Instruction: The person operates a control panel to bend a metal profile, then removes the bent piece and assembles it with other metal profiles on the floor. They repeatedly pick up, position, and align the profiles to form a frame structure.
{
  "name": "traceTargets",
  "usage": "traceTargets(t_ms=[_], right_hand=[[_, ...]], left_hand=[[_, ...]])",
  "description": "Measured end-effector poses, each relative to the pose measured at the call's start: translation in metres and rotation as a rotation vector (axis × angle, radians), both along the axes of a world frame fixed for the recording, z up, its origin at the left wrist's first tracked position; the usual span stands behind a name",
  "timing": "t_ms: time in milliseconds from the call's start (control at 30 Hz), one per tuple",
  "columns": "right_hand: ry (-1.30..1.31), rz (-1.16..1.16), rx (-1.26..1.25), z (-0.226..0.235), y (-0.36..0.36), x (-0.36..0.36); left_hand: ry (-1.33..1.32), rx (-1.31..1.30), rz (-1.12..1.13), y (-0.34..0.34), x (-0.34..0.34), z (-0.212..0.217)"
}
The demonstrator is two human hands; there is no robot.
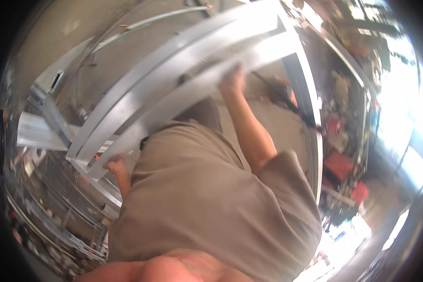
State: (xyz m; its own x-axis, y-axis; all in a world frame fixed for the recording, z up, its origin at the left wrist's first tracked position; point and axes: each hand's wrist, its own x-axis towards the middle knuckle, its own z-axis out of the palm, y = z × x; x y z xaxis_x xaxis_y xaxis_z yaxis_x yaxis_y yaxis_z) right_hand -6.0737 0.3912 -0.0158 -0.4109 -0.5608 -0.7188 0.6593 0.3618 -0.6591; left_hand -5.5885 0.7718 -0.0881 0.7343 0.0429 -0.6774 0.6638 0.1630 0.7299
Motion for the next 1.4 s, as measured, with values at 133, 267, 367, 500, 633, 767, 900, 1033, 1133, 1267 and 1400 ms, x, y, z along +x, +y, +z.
traceTargets(t_ms=[133, 267, 367, 500, 633, 767, 900, 1033, 1133, 1267, 1400], right_hand=[[0.096, 0.006, -0.039, 0.084, -0.004, -0.002], [0.286, 0.19, -0.218, 0.195, -0.056, 0.011], [0.055, 0.361, -0.486, 0.242, -0.09, 0.062], [0.236, 0.647, -0.753, 0.223, -0.07, 0.189], [0.545, 1.018, -0.919, 0.209, -0.107, 0.255], [0.303, 1.256, -0.605, 0.177, -0.266, 0.304], [-0.052, 1.316, -0.481, 0.099, -0.401, 0.34], [-0.145, 1.309, -0.147, 0.034, -0.483, 0.361], [-0.178, 1.338, 0.056, 0.001, -0.513, 0.362], [0.008, 1.39, 0.151, -0.041, -0.539, 0.351], [0.548, 1.707, -0.021, -0.077, -0.589, 0.345]], left_hand=[[0.041, -0.04, 0.157, -0.028, -0.027, 0.07], [0.04, -0.357, 0.081, -0.064, -0.048, 0.145], [-0.001, -0.564, -0.081, -0.081, -0.07, 0.192], [0.189, -0.733, -0.392, -0.103, -0.119, 0.213], [0.042, -1.011, -0.509, -0.129, -0.133, 0.218], [-0.075, -0.875, -0.526, -0.17, -0.128, 0.254], [0.206, -0.763, -0.345, -0.262, -0.123, 0.294], [-0.186, -0.344, -1.007, -0.37, -0.106, 0.306], [-0.098, -0.415, -0.928, -0.457, -0.106, 0.285], [0.076, -0.373, -0.961, -0.565, -0.098, 0.236], [0.07, -0.449, -0.945, -0.605, -0.106, 0.199]])
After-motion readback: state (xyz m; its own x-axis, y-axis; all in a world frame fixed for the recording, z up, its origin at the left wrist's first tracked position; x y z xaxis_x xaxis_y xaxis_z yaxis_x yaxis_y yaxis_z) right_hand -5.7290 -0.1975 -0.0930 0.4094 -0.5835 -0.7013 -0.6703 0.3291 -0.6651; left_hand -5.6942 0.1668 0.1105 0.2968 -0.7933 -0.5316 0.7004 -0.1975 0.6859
